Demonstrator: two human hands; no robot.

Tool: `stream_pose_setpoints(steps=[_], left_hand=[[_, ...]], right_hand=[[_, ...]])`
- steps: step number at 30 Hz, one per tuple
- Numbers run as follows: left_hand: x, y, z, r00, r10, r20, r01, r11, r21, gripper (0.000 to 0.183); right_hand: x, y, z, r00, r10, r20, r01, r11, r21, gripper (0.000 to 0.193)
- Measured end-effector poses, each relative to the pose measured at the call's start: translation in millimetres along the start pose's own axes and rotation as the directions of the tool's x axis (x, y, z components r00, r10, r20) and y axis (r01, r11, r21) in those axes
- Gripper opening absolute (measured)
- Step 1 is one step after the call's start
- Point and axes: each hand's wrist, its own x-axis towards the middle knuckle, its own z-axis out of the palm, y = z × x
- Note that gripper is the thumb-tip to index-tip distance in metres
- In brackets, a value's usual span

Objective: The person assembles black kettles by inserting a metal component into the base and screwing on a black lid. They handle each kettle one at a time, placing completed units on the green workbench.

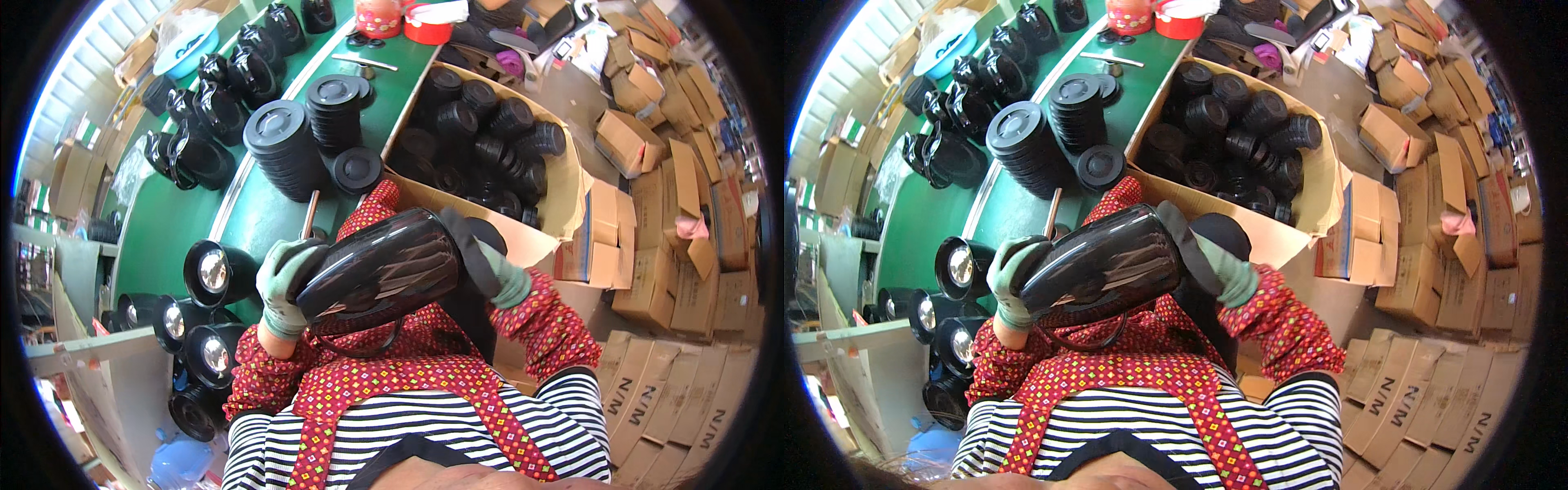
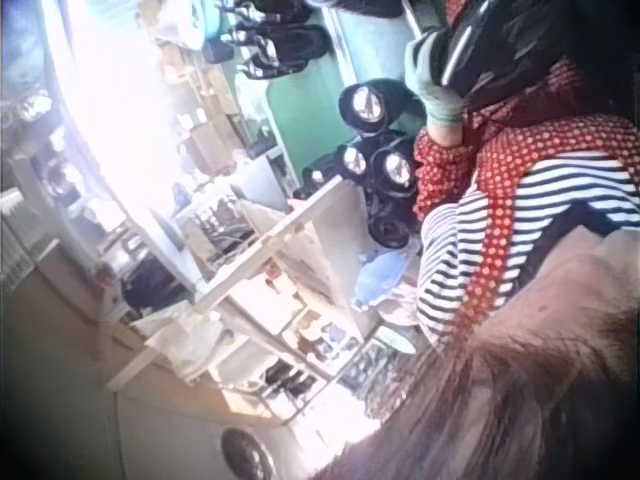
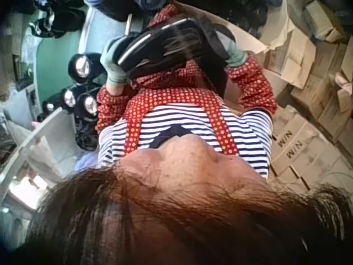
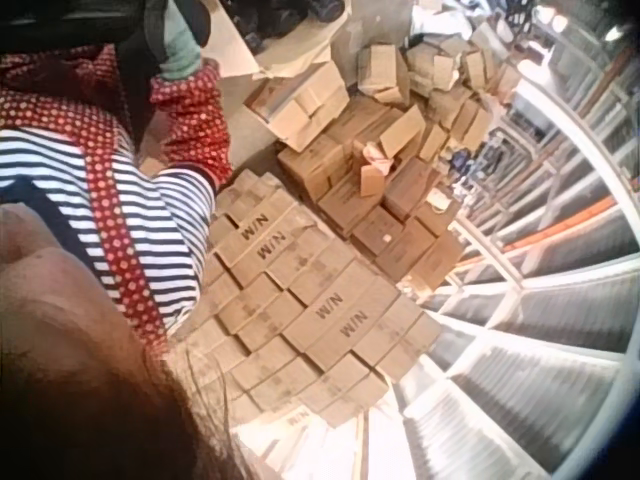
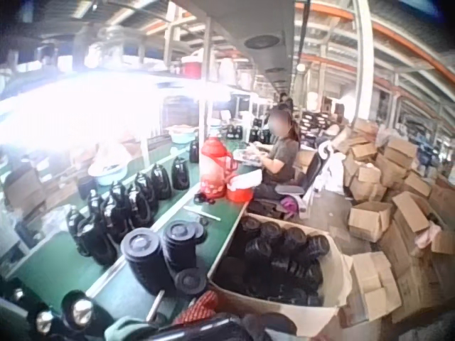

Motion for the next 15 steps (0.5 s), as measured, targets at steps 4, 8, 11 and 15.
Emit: stream_pose_setpoints(steps=[4, 8, 11, 15], left_hand=[[-45.1, -26.4, 23.2, 0.815, -0.511, 0.272, 0.543, 0.510, -0.668, 0.042], [-48.9, -44.2, 36.3, 0.948, -0.235, 0.213, 0.306, 0.854, -0.422, 0.044], [31.2, 29.4, -5.8, 0.983, 0.145, 0.110, -0.152, 0.987, 0.057, 0.042], [9.6, 4.6, 9.9, 0.975, -0.178, 0.135, 0.200, 0.965, -0.172, 0.054]], right_hand=[[-11.4, 6.9, -11.6, 0.845, -0.524, 0.108, 0.504, 0.713, -0.488, 0.092], [-3.7, 24.1, 10.5, 0.850, -0.524, -0.061, 0.508, 0.844, -0.174, 0.108], [2.5, 24.7, -7.2, 0.997, -0.009, -0.078, 0.038, 0.923, 0.383, 0.100], [-18.9, -6.2, -9.3, 0.993, -0.010, 0.114, -0.047, 0.874, 0.484, 0.090]])
